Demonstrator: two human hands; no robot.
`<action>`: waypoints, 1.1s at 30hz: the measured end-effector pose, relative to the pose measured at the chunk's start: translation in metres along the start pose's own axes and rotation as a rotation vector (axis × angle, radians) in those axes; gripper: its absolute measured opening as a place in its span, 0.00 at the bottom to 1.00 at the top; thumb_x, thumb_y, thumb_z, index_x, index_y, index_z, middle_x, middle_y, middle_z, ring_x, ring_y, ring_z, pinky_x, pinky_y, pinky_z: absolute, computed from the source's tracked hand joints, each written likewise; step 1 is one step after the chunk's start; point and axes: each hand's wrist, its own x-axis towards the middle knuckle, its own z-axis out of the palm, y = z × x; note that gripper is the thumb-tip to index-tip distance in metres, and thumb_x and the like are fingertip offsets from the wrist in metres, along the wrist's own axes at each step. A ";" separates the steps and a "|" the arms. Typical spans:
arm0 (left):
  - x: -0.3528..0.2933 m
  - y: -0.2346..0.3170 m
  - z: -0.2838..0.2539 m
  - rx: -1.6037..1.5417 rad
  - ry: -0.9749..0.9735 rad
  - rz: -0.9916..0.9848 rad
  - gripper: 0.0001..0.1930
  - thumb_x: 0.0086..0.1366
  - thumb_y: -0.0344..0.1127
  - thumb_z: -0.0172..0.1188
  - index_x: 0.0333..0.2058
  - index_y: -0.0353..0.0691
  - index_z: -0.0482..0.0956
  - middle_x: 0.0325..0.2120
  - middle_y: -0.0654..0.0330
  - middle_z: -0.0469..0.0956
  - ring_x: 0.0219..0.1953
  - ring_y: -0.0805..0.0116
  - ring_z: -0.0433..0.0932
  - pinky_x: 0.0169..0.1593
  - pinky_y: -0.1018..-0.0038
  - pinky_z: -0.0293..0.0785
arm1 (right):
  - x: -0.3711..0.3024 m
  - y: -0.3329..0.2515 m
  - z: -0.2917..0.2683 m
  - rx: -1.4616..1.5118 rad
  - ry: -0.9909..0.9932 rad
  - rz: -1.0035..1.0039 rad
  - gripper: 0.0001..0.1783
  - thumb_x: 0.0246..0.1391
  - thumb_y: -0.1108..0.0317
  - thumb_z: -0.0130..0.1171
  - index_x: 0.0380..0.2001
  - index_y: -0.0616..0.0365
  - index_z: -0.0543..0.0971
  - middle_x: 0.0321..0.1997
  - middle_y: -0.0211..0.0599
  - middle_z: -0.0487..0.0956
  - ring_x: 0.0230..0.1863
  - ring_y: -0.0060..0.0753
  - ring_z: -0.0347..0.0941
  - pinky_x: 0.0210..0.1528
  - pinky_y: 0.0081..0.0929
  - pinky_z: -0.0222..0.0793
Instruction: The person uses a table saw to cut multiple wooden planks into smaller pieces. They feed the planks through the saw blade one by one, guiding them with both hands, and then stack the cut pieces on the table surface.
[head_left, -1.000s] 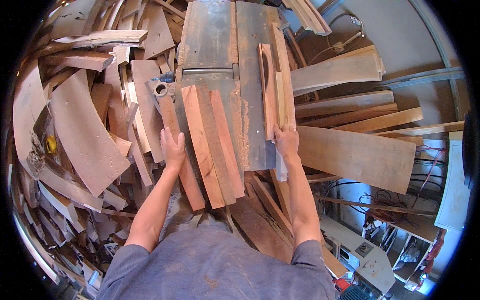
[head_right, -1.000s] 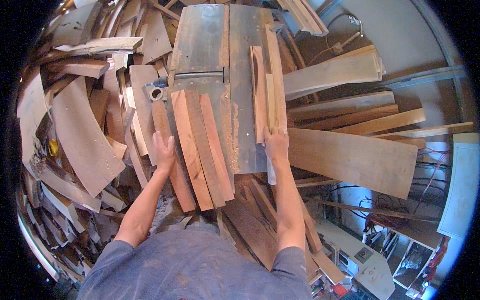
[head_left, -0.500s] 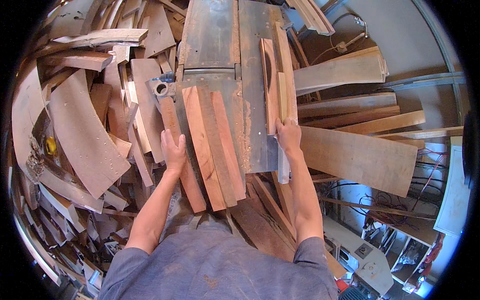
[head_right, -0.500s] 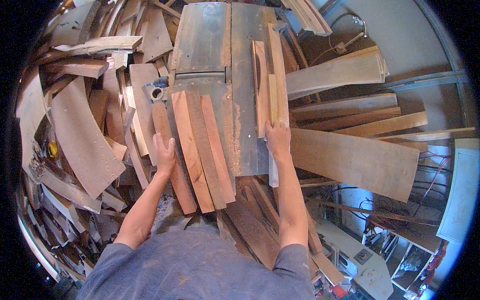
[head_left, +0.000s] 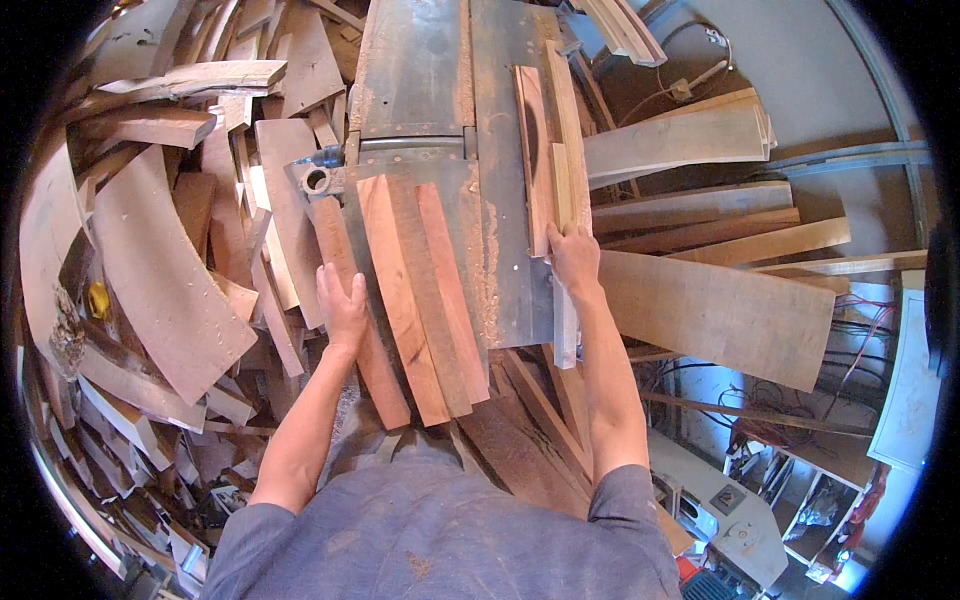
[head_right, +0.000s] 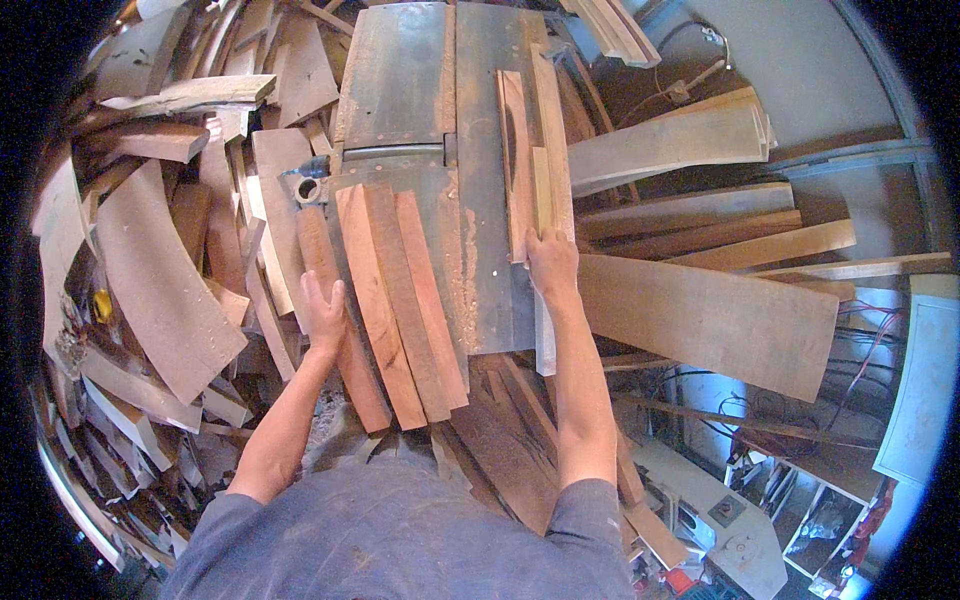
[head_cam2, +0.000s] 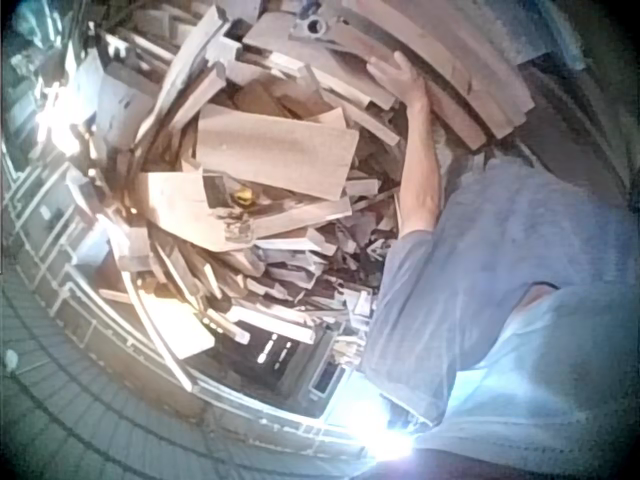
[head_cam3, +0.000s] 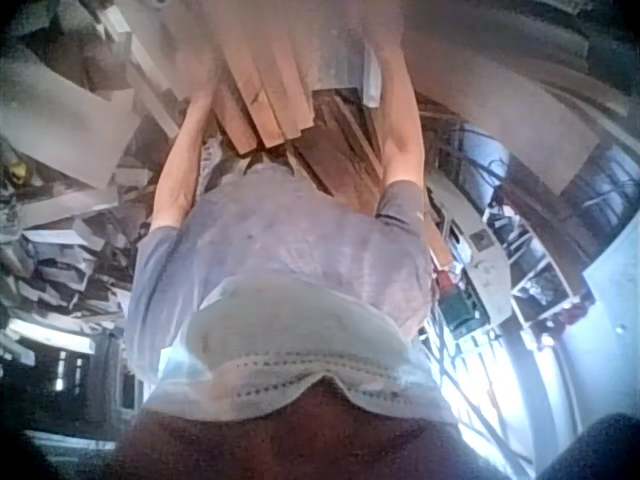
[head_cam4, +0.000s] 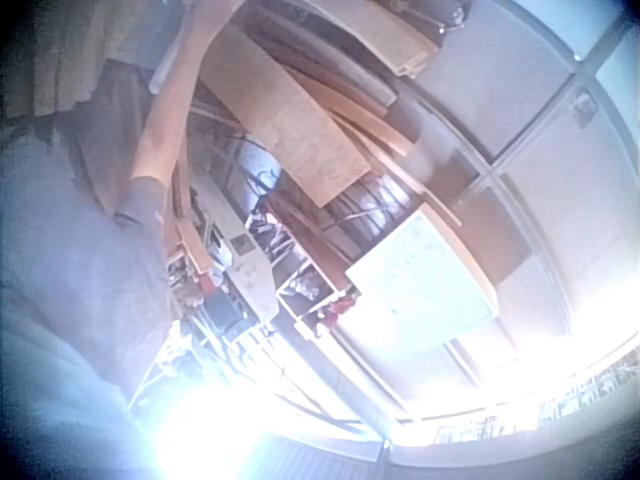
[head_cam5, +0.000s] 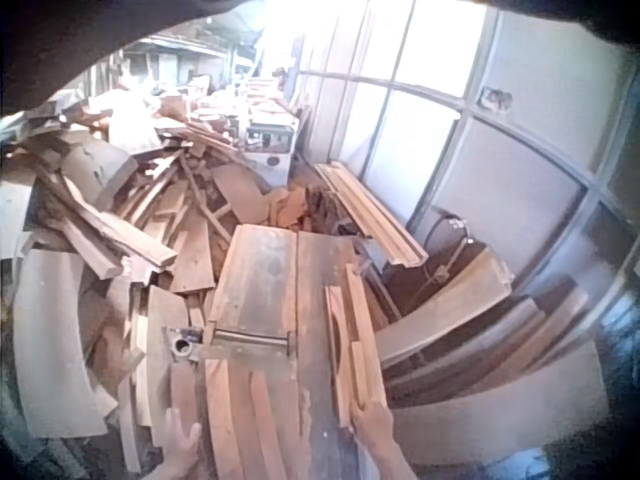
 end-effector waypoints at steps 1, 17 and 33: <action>0.000 0.001 0.000 -0.001 0.000 -0.004 0.39 0.72 0.52 0.57 0.66 0.21 0.61 0.67 0.27 0.58 0.71 0.32 0.56 0.74 0.50 0.50 | 0.002 0.001 0.000 -0.004 -0.019 0.000 0.19 0.48 0.67 0.65 0.46 0.54 0.83 0.37 0.42 0.81 0.45 0.49 0.79 0.42 0.46 0.77; -0.002 -0.001 -0.001 0.011 0.004 0.003 0.39 0.72 0.52 0.56 0.66 0.20 0.60 0.67 0.26 0.58 0.71 0.32 0.56 0.74 0.51 0.51 | 0.028 0.004 0.000 -0.020 -0.024 0.001 0.19 0.51 0.66 0.64 0.48 0.53 0.82 0.38 0.42 0.82 0.45 0.49 0.80 0.42 0.47 0.78; -0.002 0.011 -0.009 -0.010 -0.066 -0.074 0.40 0.74 0.52 0.55 0.68 0.20 0.57 0.70 0.26 0.53 0.74 0.34 0.51 0.76 0.54 0.47 | 0.056 0.019 0.017 -0.023 0.005 -0.016 0.23 0.39 0.64 0.74 0.42 0.50 0.81 0.34 0.38 0.81 0.39 0.47 0.81 0.38 0.45 0.78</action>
